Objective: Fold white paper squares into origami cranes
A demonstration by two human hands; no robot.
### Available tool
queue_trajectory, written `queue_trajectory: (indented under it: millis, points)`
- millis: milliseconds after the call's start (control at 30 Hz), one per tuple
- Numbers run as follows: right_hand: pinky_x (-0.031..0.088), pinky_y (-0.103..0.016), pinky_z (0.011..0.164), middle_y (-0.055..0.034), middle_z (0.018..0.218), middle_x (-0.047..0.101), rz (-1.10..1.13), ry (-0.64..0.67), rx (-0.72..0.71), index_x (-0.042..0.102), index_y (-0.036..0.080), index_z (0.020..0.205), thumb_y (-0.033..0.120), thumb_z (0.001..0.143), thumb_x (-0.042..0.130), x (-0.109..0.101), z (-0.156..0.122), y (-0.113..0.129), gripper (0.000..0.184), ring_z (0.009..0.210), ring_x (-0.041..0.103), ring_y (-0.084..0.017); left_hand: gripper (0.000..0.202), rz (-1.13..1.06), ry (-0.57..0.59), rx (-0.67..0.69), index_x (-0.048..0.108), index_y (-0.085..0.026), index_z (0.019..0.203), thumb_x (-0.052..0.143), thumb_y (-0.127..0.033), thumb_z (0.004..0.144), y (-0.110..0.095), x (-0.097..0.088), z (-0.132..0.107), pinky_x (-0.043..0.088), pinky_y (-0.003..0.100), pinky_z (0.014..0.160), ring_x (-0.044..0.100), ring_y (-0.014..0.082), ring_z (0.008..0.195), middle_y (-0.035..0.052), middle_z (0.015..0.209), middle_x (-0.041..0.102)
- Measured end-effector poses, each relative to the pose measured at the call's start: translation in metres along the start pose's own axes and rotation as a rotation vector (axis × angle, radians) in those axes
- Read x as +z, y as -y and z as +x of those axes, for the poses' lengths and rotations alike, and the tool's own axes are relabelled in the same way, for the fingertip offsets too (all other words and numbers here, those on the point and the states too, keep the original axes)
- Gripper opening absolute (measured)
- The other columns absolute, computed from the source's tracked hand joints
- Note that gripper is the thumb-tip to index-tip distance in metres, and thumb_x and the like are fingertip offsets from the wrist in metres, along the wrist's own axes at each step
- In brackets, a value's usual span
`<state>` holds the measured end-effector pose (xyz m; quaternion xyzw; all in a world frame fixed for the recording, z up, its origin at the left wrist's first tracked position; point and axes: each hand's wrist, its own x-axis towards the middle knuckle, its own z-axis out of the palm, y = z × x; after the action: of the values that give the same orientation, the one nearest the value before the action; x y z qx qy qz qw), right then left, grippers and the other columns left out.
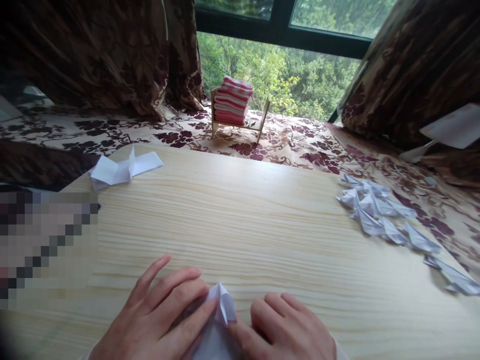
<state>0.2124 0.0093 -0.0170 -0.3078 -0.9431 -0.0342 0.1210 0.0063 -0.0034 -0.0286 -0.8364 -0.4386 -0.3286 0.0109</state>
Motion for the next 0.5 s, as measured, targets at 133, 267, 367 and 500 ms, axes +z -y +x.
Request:
queue_trajectory:
  millis: [133, 267, 367, 500]
  points:
    - [0.027, -0.025, 0.046, 0.0044, 0.053, 0.05, -0.007, -0.006, 0.002, 0.056, 0.028, 0.105, 0.019, 0.088, 0.042, 0.0, -0.003, 0.001, 0.024, 0.047, 0.045, -0.01, 0.018, -0.023, 0.068, -0.042, 0.064, -0.022, 0.087, 0.047, -0.026, 0.083, 0.002, -0.004, 0.006, 0.019, 0.038, 0.104, 0.054, 0.0148, 0.093, -0.0036, 0.085, 0.066]
    - [0.026, -0.025, 0.047, 0.0044, 0.054, 0.05, 0.004, -0.024, 0.038, 0.058, 0.027, 0.101, 0.022, 0.087, 0.044, 0.001, -0.004, 0.003, 0.02, 0.047, 0.043, -0.01, 0.025, 0.014, 0.151, -0.025, 0.061, -0.021, 0.099, 0.047, -0.034, 0.082, 0.004, -0.007, 0.008, 0.019, 0.04, 0.104, 0.053, 0.0164, 0.095, -0.0014, 0.091, 0.065]
    - [0.025, -0.025, 0.047, 0.0043, 0.055, 0.05, 0.02, -0.038, 0.059, 0.058, 0.027, 0.1, 0.022, 0.086, 0.046, 0.002, -0.003, 0.004, 0.02, 0.048, 0.043, -0.01, 0.027, 0.037, 0.149, -0.011, 0.062, -0.022, 0.099, 0.045, -0.035, 0.083, 0.008, -0.011, 0.001, 0.019, 0.04, 0.104, 0.053, 0.0166, 0.096, -0.001, 0.092, 0.066]
    - [0.025, -0.024, 0.047, 0.0041, 0.054, 0.049, 0.043, -0.078, 0.077, 0.059, 0.027, 0.099, 0.024, 0.086, 0.046, 0.0, 0.0, 0.004, 0.019, 0.049, 0.042, -0.009, 0.022, 0.062, 0.037, 0.051, 0.065, -0.024, 0.09, 0.045, -0.03, 0.084, 0.014, -0.017, -0.015, 0.021, 0.04, 0.104, 0.055, 0.0155, 0.094, -0.0034, 0.086, 0.068]
